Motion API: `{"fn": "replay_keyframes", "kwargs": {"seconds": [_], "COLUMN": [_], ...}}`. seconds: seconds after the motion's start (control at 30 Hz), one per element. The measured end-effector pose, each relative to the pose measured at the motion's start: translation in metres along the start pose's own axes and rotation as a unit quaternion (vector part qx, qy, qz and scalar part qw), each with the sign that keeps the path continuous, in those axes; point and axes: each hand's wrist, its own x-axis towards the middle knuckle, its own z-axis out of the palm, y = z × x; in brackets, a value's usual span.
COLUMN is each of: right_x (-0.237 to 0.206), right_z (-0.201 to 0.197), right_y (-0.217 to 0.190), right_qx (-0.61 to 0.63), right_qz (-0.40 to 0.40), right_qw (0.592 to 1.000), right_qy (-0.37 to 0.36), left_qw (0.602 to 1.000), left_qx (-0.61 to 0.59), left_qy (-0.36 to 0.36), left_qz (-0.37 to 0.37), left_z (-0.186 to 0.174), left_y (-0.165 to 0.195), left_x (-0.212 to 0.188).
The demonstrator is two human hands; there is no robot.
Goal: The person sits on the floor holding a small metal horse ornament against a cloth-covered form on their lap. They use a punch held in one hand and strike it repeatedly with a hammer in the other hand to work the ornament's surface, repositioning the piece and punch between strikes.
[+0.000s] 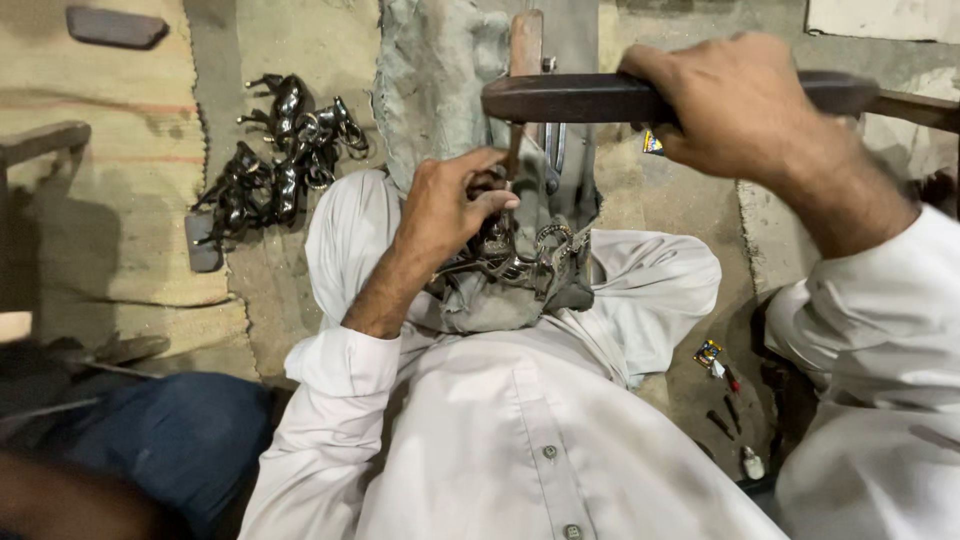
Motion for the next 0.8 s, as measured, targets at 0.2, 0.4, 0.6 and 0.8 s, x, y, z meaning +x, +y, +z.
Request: {"fn": "replay_keyframes", "kwargs": {"seconds": [0.2,0.4,0.6,0.8], "right_x": [-0.031,-0.06,-0.076,-0.076], "right_z": [0.043,0.08,0.092,0.098], "right_y": [0.015,0.012,0.001,-0.012], "right_qx": [0.031,0.316,0.118,0.393], "right_qz": [0.051,0.131,0.11,0.205], "right_qw": [0.998,0.936,0.985,0.875], "right_qy": [0.003,0.083,0.064,0.192], "left_qw": [0.995,0.987,0.986,0.977], "left_qx": [-0.004,0.027,0.039,0.037], "left_qy": [-0.095,-0.148,-0.128,-0.177], "left_qz": [0.035,0.055,0.099,0.113], "left_z": [-0.009,-0.004,-0.004,-0.01], "left_y": [0.009,0.001,-0.01,-0.009], "left_x": [0.016,0.021,0.018,0.027]}}
